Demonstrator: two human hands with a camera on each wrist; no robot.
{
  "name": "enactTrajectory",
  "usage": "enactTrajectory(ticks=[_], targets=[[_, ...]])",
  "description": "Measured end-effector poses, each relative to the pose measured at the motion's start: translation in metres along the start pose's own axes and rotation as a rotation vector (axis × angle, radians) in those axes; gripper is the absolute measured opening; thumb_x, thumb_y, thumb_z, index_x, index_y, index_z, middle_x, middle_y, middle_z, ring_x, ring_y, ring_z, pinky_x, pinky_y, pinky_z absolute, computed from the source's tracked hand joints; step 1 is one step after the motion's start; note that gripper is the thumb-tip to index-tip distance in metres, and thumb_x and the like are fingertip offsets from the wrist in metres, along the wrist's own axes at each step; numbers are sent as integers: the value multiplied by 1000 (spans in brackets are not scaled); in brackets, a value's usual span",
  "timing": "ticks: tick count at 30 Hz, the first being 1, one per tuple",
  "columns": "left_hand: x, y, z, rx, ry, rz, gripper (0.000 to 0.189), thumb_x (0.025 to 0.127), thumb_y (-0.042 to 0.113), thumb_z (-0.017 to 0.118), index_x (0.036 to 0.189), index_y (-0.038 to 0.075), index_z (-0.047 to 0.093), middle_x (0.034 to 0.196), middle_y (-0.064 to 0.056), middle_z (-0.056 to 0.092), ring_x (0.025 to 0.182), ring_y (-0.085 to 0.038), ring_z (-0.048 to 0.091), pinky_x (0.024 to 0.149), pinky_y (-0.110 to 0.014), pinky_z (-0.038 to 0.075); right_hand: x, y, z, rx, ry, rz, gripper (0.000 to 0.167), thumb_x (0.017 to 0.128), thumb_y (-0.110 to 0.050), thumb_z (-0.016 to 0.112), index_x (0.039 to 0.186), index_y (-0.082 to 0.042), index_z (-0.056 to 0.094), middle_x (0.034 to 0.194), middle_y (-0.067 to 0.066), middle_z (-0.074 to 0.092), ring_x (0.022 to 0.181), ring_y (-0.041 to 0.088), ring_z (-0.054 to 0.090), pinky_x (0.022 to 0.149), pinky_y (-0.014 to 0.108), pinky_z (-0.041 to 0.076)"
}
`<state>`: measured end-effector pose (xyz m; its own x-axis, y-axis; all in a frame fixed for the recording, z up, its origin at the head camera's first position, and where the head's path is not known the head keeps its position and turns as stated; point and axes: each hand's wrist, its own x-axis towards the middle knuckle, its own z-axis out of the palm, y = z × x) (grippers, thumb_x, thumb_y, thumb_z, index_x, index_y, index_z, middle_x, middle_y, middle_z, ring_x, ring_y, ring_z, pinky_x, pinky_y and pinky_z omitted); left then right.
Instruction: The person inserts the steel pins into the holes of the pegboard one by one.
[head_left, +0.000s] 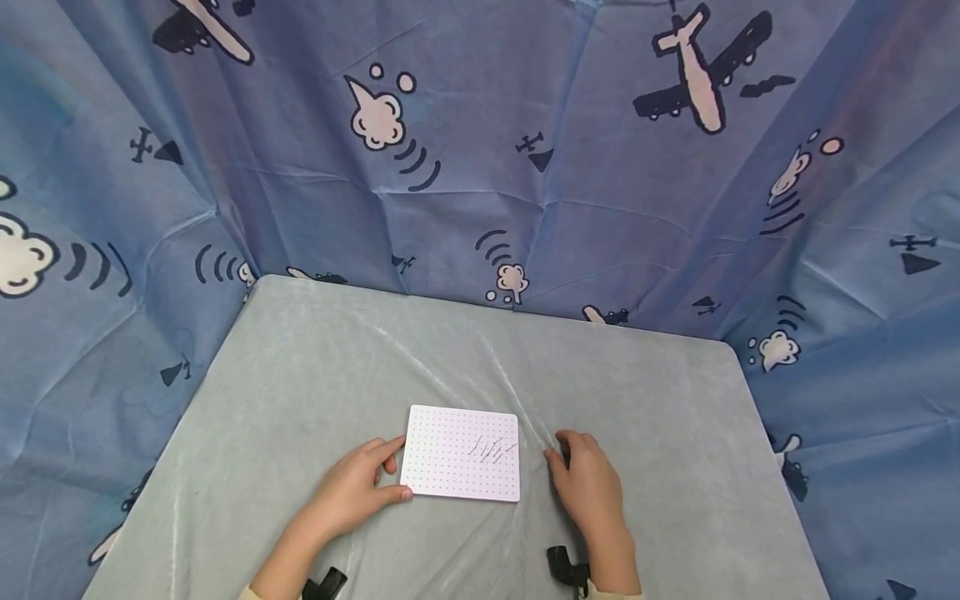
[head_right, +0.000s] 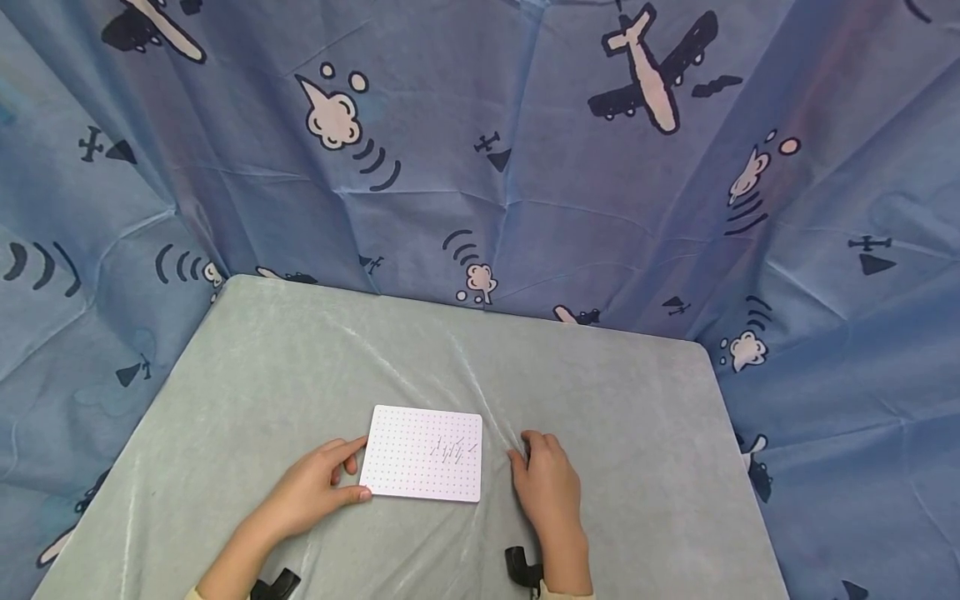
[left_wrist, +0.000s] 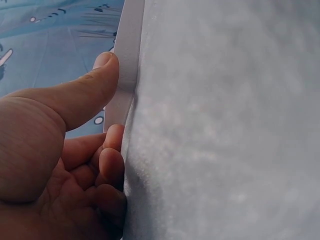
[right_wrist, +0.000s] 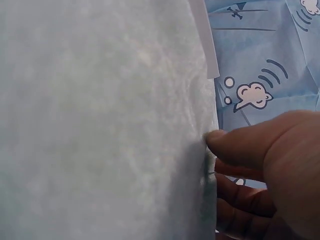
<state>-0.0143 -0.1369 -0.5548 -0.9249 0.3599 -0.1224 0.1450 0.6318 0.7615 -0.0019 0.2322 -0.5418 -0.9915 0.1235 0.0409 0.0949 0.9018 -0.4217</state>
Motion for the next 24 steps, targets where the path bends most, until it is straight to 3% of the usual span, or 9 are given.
enactTrajectory(ticks=[6,12,24], targets=[[0,0,0,5,-2,0,79,84,35,96,151,7,65,93,14,55,69,-3,44,64,-27,40,0,1,-2,0,12,-27,24,99,-10,80,122,-4,77,103,10,70,90,30,70,78,53,57],[0,-2,0,-9,0,4,80,83,35,97,151,6,65,93,12,55,68,-4,43,63,-27,40,1,1,-5,15,-7,-16,25,98,-5,79,123,-4,76,99,8,71,86,28,70,74,53,57],[-1,-3,0,-10,3,7,81,83,37,97,150,5,65,93,14,55,68,-3,43,63,-27,40,1,4,-7,20,-14,-9,23,101,-5,73,123,-1,77,104,11,74,91,31,72,76,54,58]])
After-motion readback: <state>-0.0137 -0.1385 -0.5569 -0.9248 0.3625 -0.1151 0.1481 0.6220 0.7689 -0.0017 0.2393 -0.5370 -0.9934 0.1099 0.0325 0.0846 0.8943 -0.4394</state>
